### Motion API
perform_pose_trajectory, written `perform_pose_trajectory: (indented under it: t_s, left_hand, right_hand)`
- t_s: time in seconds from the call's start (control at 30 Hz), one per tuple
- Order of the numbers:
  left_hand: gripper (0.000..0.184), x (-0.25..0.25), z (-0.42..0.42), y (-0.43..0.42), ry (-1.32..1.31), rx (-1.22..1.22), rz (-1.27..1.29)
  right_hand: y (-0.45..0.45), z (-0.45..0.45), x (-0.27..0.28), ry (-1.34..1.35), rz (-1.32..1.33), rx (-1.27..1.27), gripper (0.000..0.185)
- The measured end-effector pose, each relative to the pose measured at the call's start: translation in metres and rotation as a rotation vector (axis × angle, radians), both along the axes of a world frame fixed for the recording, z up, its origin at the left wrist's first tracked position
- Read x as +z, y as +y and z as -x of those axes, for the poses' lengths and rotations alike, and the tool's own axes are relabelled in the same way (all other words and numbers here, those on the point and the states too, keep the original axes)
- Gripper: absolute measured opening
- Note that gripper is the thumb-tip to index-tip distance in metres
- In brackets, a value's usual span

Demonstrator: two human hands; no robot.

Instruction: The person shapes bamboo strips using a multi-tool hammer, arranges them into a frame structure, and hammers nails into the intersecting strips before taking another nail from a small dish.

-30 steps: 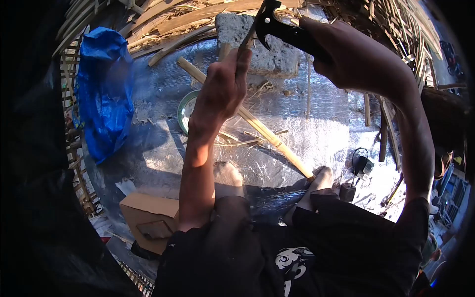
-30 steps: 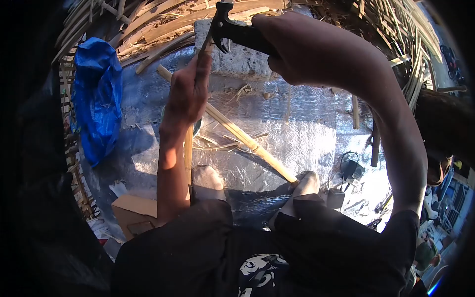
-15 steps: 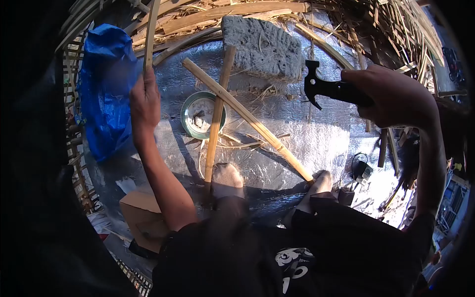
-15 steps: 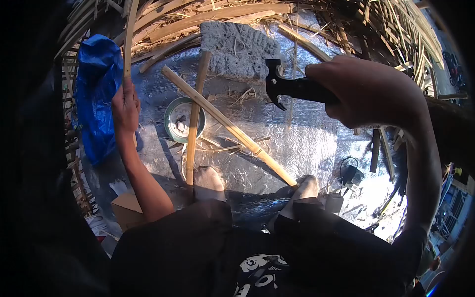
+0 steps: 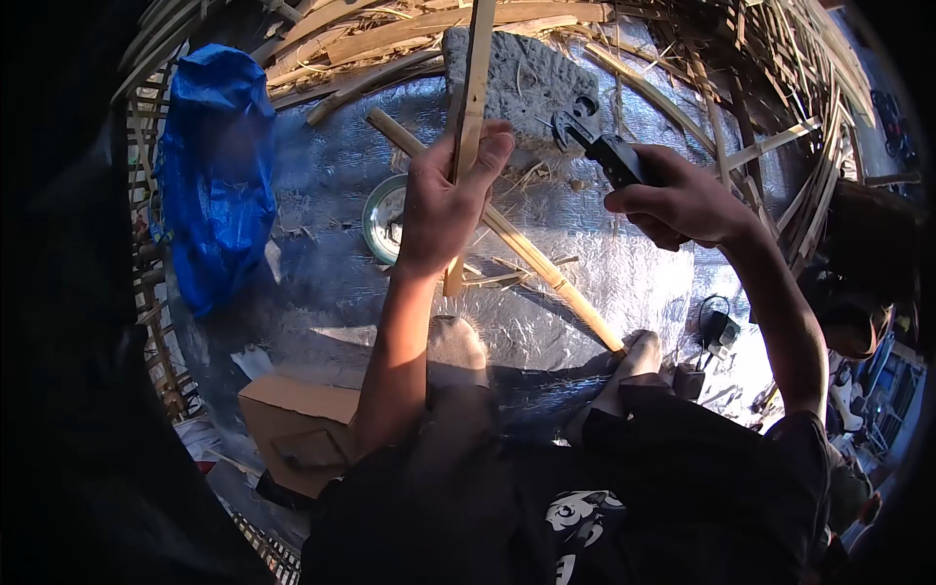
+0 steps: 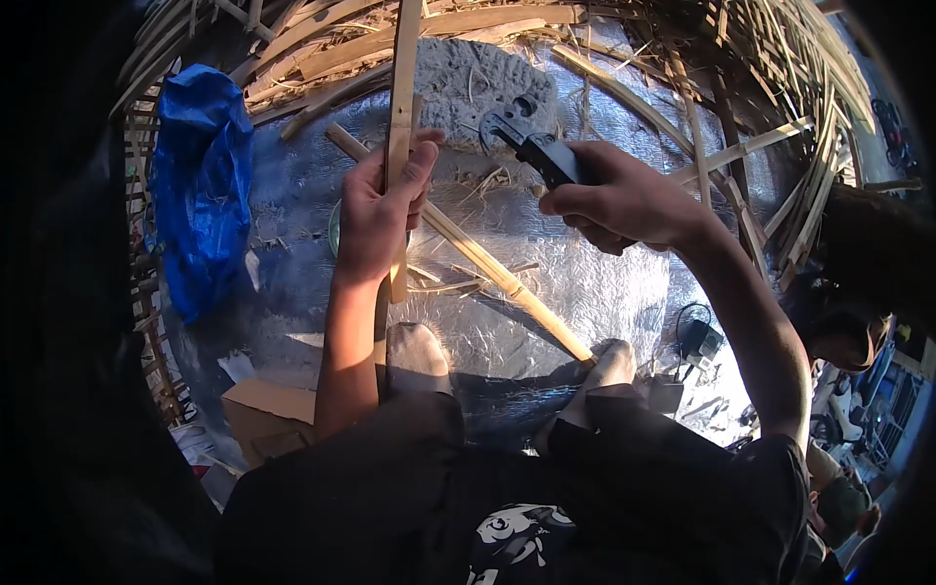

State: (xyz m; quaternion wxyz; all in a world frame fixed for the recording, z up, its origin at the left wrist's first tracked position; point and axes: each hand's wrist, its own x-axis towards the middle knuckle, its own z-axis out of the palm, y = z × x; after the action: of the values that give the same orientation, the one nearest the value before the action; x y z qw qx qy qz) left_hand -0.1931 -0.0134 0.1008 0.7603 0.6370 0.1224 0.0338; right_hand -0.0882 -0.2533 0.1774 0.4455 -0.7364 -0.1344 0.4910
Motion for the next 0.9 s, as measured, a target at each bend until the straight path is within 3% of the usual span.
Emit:
perform_pose_trajectory:
  t_s: [0.13, 0.17, 0.37, 0.43, 0.73, 0.9]
  left_hand:
    - [0.031, 0.01, -0.001, -0.009, -0.017, 0.001, 0.183]
    - [0.031, 0.011, -0.002, -0.01, -0.016, 0.005, 0.181]
    - [0.023, 0.014, -0.004, -0.01, -0.01, 0.108, 0.134]
    - [0.019, 0.016, -0.004, -0.009, 0.003, 0.066, 0.289]
    - [0.019, 0.005, -0.003, -0.01, -0.104, 0.059, -0.011]
    - [0.018, 0.013, 0.007, -0.011, -0.091, 0.046, 0.07]
  right_hand:
    - [0.005, 0.015, -0.018, -0.039, -0.095, -0.043, 0.025]
    - [0.007, 0.018, -0.016, 0.052, -0.118, -0.078, 0.026]
    - [0.009, 0.023, -0.014, -0.013, -0.131, -0.015, 0.025]
    - [0.009, 0.021, -0.014, -0.032, -0.128, -0.002, 0.025]
    - [0.019, 0.037, 0.003, -0.015, -0.044, -0.088, 0.023]
    - [0.014, 0.037, -0.002, -0.048, -0.028, -0.047, 0.023]
